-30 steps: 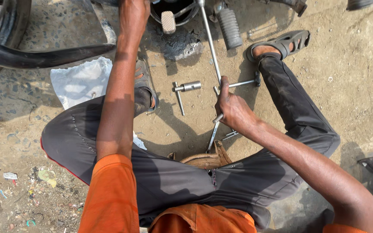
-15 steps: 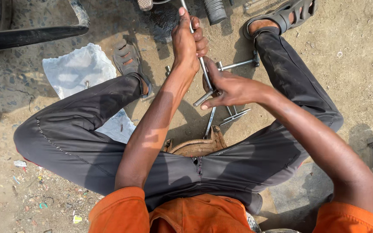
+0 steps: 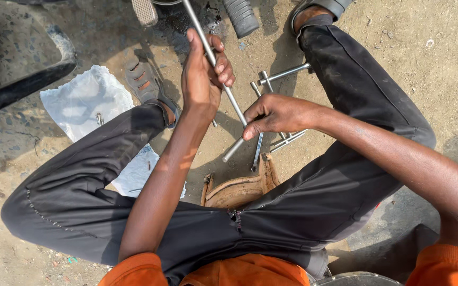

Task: The person sits on the ground and uses a T-handle wrench and socket to work on a motorcycle engine. They remove a socket, walk to a tool cabinet to select a different socket, return to the motorcycle, and continue working on the engine with the new socket.

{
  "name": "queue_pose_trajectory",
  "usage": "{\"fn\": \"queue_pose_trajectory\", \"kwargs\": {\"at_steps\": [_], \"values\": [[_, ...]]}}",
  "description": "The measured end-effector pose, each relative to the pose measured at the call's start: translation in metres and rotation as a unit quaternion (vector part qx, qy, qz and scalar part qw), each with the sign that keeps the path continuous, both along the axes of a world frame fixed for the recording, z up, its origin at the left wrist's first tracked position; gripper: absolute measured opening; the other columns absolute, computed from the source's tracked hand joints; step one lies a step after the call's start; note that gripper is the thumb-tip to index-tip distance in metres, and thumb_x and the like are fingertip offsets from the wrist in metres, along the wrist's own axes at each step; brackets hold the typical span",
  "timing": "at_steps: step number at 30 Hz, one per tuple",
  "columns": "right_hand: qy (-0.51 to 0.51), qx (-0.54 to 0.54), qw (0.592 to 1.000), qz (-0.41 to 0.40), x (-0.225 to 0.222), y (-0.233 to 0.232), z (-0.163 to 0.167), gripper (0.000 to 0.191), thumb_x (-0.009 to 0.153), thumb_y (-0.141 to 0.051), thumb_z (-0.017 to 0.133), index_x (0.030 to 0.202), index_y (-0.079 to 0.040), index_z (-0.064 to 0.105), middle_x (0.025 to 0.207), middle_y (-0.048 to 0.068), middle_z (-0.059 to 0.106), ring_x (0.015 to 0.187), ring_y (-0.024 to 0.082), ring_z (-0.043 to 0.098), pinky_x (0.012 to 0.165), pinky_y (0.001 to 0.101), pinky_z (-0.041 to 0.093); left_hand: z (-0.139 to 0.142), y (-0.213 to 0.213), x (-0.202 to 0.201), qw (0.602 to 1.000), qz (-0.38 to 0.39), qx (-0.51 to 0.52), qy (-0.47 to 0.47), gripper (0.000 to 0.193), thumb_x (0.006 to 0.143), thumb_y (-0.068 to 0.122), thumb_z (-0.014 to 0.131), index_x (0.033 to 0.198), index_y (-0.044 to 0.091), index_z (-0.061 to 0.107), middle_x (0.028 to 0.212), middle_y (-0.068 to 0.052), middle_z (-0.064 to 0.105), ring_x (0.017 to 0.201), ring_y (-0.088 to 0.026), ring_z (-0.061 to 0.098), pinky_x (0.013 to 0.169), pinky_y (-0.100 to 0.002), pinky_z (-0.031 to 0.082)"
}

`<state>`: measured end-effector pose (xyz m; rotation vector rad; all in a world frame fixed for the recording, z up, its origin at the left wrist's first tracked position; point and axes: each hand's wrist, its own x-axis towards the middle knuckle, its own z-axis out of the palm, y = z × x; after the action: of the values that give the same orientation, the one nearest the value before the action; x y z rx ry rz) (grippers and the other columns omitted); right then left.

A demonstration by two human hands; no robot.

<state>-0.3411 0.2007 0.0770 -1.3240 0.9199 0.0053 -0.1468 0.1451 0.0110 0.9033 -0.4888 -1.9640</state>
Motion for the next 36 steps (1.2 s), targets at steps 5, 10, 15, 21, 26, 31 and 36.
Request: {"fn": "queue_pose_trajectory", "kwargs": {"at_steps": [5, 10, 15, 21, 26, 31, 36], "values": [[-0.032, 0.021, 0.999, -0.007, 0.000, -0.007, 0.002, 0.031, 0.085, -0.043, 0.073, 0.096, -0.014, 0.081, 0.076, 0.002, 0.075, 0.070, 0.017, 0.068, 0.067, 0.0379, 0.051, -0.092, 0.022, -0.068, 0.908, -0.211, -0.060, -0.357, 0.029, 0.104, 0.033, 0.053, 0.103, 0.006, 0.063, 0.073, -0.005, 0.061, 0.063, -0.016, 0.062, 0.059, -0.033, 0.059], [-0.084, 0.042, 0.995, -0.030, -0.005, -0.012, -0.010, 0.031, 0.084, -0.042, 0.068, 0.096, -0.017, 0.081, 0.082, 0.002, 0.078, 0.076, 0.021, 0.073, 0.074, 0.0415, 0.053, -0.215, 0.005, -0.174, 0.518, -0.279, -0.552, -0.591, 0.022, 0.084, 0.016, 0.073, 0.102, 0.006, 0.063, 0.098, -0.012, 0.070, 0.085, -0.024, 0.071, 0.069, -0.034, 0.062], [-0.121, -0.006, 0.993, -0.007, -0.006, -0.014, -0.005, 0.045, 0.088, -0.048, 0.065, 0.082, -0.004, 0.071, 0.067, 0.009, 0.071, 0.067, 0.027, 0.070, 0.072, 0.0433, 0.051, -0.262, 0.016, -0.195, 0.388, -0.442, -0.453, -0.670, 0.030, 0.087, 0.004, 0.069, 0.117, 0.004, 0.072, 0.097, -0.016, 0.074, 0.073, -0.020, 0.069, 0.058, -0.031, 0.059], [-0.110, 0.018, 0.994, 0.013, -0.002, -0.007, -0.001, 0.048, 0.087, -0.051, 0.065, 0.082, -0.004, 0.071, 0.066, 0.009, 0.069, 0.066, 0.027, 0.070, 0.067, 0.0415, 0.052, -0.256, 0.025, -0.203, 0.268, -0.548, -0.456, -0.648, 0.017, 0.100, 0.019, 0.066, 0.101, 0.011, 0.081, 0.091, -0.005, 0.075, 0.080, -0.015, 0.066, 0.065, -0.033, 0.051], [-0.118, 0.015, 0.993, -0.022, -0.002, -0.005, 0.003, 0.039, 0.086, -0.046, 0.069, 0.091, -0.009, 0.077, 0.075, 0.006, 0.075, 0.075, 0.024, 0.073, 0.069, 0.0411, 0.053, -0.217, 0.043, -0.188, 0.261, -0.531, -0.477, -0.650, 0.020, 0.095, 0.029, 0.065, 0.095, 0.015, 0.079, 0.088, -0.003, 0.073, 0.075, -0.013, 0.064, 0.065, -0.034, 0.049], [-0.020, 0.062, 0.997, 0.036, 0.005, -0.011, 0.014, 0.036, 0.084, -0.046, 0.071, 0.103, -0.016, 0.079, 0.083, 0.005, 0.078, 0.082, 0.022, 0.073, 0.077, 0.0401, 0.053, -0.176, 0.060, -0.120, 0.367, -0.564, -0.354, -0.649, 0.019, 0.096, 0.020, 0.067, 0.106, 0.006, 0.075, 0.087, -0.009, 0.073, 0.072, -0.020, 0.071, 0.056, -0.038, 0.054], [-0.001, 0.055, 0.997, 0.046, 0.010, -0.010, 0.017, 0.036, 0.084, -0.045, 0.071, 0.106, -0.017, 0.080, 0.083, 0.005, 0.078, 0.083, 0.024, 0.073, 0.077, 0.0430, 0.053, -0.163, 0.045, -0.062, 0.571, -0.459, -0.375, -0.568, 0.050, 0.085, -0.005, 0.068, 0.134, 0.005, 0.069, 0.093, -0.017, 0.073, 0.075, -0.027, 0.072, 0.064, -0.041, 0.056]]}}
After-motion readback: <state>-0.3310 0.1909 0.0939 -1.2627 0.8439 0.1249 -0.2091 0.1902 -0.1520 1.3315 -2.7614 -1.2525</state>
